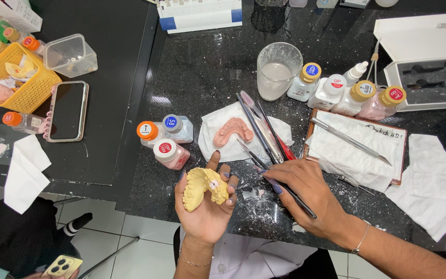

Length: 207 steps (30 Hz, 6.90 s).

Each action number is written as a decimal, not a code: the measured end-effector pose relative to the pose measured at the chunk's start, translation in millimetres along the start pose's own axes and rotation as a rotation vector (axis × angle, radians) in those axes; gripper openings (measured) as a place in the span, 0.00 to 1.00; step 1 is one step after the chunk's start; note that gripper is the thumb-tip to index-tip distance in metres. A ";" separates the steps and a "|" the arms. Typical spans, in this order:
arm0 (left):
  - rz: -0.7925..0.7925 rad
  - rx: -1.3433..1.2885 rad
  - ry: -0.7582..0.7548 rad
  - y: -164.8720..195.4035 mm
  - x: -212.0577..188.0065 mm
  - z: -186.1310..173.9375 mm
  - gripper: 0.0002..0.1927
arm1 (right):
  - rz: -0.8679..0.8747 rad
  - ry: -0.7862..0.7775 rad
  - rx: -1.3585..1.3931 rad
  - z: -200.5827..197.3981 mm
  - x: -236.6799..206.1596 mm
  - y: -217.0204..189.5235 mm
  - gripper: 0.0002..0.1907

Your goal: The person holds a yellow dental cast with a partial denture framework in one hand and uses a fine brush to apply and shape white ceramic material onto the denture teeth. They periodically dip the brush toward the work area, rotate the cast, and continue building up material on the tooth surfaces over the whole episode.

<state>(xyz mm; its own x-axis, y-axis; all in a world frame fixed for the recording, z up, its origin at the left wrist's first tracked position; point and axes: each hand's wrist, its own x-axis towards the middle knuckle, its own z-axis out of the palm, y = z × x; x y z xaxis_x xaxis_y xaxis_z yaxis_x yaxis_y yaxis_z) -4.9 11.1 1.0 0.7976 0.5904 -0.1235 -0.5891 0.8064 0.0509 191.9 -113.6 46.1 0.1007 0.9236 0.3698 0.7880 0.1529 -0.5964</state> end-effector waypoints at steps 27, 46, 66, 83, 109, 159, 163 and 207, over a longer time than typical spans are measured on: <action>-0.003 0.013 0.004 1.6 -2.1 0.7 0.36 | -0.006 -0.028 -0.001 -1.6 -2.3 -1.9 0.18; -0.004 0.012 0.009 1.9 -2.2 1.0 0.35 | 0.009 -0.029 -0.001 -0.9 -1.7 -2.6 0.18; 0.005 0.001 -0.002 0.8 -1.7 -0.4 0.36 | 0.014 -0.026 0.004 0.1 -2.4 -1.2 0.17; 0.012 0.004 -0.008 0.2 0.3 -1.2 0.36 | 0.021 -0.020 0.005 2.8 -4.4 1.3 0.18; 0.013 0.025 0.009 -1.5 0.4 1.4 0.36 | 0.030 -0.021 -0.006 2.7 -3.1 1.1 0.18; 0.014 0.018 0.000 3.2 1.1 -0.5 0.35 | 0.011 -0.032 -0.014 2.7 -1.4 -2.3 0.19; 0.016 0.017 -0.005 2.9 1.2 -0.8 0.36 | 0.010 -0.032 -0.006 3.0 -1.8 -1.8 0.19; 0.007 0.008 0.021 -1.5 1.2 1.1 0.37 | 0.018 -0.023 -0.013 3.0 -3.6 1.8 0.17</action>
<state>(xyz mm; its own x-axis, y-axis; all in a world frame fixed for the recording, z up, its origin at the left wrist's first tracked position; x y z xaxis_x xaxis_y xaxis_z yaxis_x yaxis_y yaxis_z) -2.9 10.6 1.8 0.7904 0.5954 -0.1440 -0.5936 0.8025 0.0596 191.1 -115.6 41.6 0.1009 0.9342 0.3421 0.7939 0.1316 -0.5937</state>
